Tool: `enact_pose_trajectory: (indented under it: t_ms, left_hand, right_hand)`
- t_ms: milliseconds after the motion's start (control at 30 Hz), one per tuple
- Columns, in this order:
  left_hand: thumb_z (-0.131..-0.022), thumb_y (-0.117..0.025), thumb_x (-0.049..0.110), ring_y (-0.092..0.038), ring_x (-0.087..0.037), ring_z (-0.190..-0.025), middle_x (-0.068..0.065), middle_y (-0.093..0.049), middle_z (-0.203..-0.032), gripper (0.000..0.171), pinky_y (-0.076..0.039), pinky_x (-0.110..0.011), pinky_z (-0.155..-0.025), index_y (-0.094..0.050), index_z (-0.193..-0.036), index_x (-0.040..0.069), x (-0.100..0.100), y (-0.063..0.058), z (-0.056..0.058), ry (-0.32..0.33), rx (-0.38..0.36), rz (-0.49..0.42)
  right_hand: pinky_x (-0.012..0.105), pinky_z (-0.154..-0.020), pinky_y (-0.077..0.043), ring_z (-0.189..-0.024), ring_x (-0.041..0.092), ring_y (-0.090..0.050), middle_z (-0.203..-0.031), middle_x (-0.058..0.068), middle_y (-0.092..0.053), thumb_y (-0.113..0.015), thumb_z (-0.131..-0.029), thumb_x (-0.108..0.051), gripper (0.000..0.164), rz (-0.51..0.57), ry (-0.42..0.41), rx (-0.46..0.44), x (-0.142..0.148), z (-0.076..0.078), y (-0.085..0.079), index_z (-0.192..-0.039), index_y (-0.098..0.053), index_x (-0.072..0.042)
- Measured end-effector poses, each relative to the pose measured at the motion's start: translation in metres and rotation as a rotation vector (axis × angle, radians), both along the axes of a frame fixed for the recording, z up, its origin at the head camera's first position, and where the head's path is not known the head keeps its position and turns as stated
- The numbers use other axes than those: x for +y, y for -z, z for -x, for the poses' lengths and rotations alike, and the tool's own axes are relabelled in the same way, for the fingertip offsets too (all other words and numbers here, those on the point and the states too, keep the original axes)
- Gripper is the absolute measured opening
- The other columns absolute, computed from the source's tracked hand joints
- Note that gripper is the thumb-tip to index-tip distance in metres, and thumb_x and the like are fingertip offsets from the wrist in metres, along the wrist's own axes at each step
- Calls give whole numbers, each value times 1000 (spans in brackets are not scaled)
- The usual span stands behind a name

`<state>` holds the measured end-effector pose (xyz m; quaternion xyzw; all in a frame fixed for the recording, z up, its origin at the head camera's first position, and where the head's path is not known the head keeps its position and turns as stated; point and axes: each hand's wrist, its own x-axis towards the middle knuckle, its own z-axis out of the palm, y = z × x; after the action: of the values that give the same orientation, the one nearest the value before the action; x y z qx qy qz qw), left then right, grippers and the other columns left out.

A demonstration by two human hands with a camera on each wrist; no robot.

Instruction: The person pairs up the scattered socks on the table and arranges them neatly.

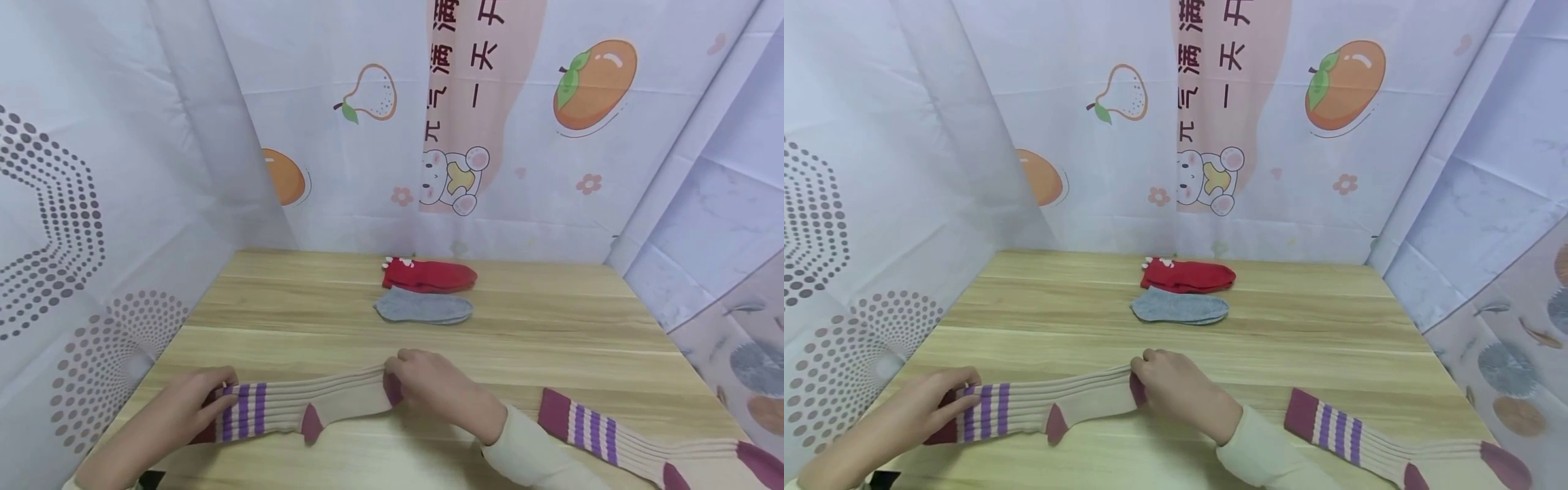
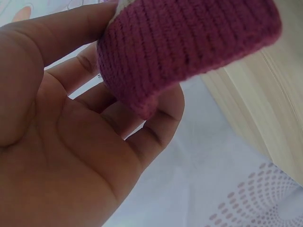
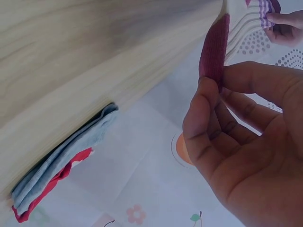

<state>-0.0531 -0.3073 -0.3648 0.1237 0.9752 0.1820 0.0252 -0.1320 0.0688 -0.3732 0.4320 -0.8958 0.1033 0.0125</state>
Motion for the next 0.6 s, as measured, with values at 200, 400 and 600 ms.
enact_pose_trajectory:
  t_ms: [200,400,600]
  left_hand:
    - [-87,-75,12,-43,2,-60,15,-52,-69,12,-42,-22,-53,-64,-89,17,8,1,5,29,10,4]
    - [-87,-75,12,-42,3,-60,16,-51,-70,12,-42,-21,-52,-64,-90,16,17,4,11,81,38,-12]
    - [-89,-73,11,-43,3,-61,16,-52,-72,11,-43,-21,-53,-63,-92,15,25,4,16,132,39,-44]
  right_hand:
    - [18,-60,-46,-68,2,-49,-75,-10,-53,-67,-80,4,23,2,13,-12,9,2,0,-87,-67,-18]
    - [18,-60,-46,-67,2,-48,-74,-11,-52,-65,-79,5,24,33,11,8,19,3,-1,-84,-66,-19]
    - [20,-61,-48,-68,4,-50,-76,-9,-55,-65,-79,6,23,58,20,28,29,3,-3,-88,-68,-15]
